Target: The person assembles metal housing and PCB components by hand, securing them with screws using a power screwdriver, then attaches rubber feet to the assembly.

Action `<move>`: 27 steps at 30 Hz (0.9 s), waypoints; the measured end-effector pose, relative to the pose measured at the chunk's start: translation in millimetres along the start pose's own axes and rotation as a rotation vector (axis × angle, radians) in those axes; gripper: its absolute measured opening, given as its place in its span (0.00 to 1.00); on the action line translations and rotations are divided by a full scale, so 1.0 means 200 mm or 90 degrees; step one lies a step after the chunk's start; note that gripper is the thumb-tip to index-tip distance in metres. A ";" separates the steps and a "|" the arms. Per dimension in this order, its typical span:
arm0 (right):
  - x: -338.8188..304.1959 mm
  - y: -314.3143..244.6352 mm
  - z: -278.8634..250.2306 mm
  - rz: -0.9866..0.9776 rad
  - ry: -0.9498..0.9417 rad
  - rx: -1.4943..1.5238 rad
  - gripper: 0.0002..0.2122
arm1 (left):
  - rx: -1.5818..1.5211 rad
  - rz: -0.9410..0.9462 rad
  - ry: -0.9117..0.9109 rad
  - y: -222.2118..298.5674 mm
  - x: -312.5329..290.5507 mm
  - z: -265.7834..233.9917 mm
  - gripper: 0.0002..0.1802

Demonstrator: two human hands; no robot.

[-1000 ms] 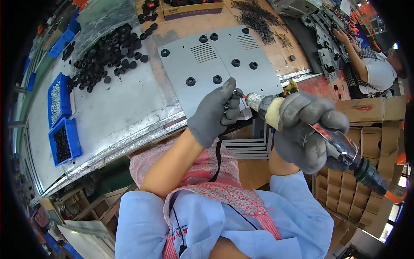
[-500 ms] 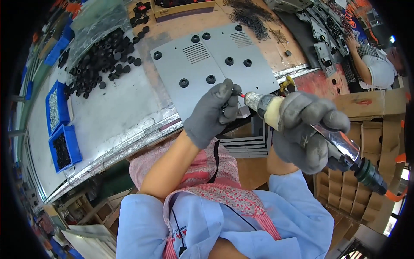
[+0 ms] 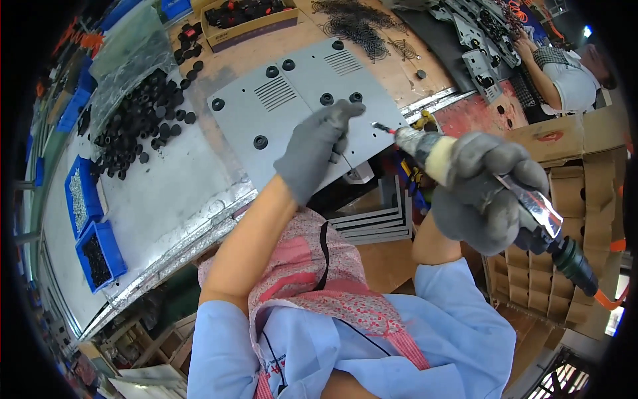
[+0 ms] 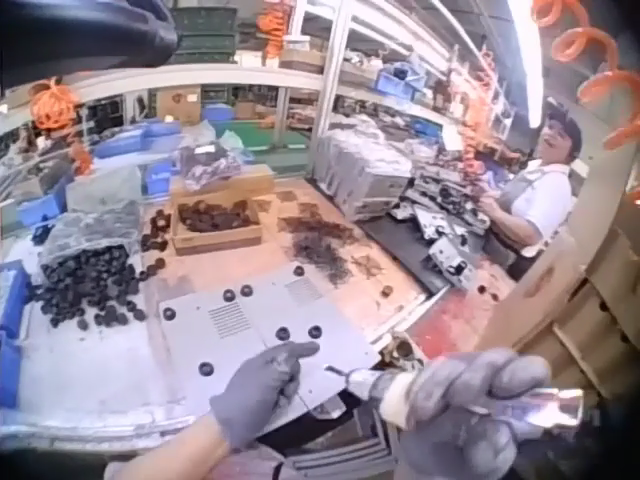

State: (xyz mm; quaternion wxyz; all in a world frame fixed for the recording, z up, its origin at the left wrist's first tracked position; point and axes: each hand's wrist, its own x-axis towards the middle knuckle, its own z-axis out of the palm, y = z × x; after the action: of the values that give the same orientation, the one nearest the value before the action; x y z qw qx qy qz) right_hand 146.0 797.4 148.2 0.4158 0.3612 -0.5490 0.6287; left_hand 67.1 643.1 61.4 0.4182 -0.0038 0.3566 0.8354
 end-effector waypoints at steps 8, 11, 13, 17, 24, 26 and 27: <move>-0.01 -0.06 -0.11 0.042 0.093 -0.070 0.18 | 1.220 0.164 0.265 0.08 0.39 0.08 0.16; -0.03 -0.08 -0.15 0.053 0.111 -0.112 0.17 | 1.199 0.175 0.179 0.03 0.43 0.13 0.16; -0.05 -0.07 -0.16 0.096 0.240 -0.145 0.17 | 1.087 0.279 0.062 -0.04 0.44 0.16 0.15; -0.07 0.04 -0.18 0.141 0.290 -0.177 0.12 | 1.094 0.305 -0.022 -0.18 0.47 0.15 0.14; -0.10 0.17 -0.22 0.264 0.321 -0.215 0.11 | 1.089 0.295 0.019 -0.21 0.45 0.15 0.12; -0.12 0.22 -0.24 0.260 0.311 -0.212 0.11 | 1.087 0.277 0.026 -0.22 0.45 0.17 0.12; -0.12 0.23 -0.23 0.283 0.326 -0.228 0.11 | 1.082 0.270 0.027 -0.22 0.45 0.17 0.12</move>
State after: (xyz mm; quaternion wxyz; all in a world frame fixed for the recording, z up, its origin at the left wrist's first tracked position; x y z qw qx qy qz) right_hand 113.5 838.0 101.4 0.4496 -0.0135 -0.5932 0.6676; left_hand 49.1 743.1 34.1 0.1086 0.3601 0.8592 0.3469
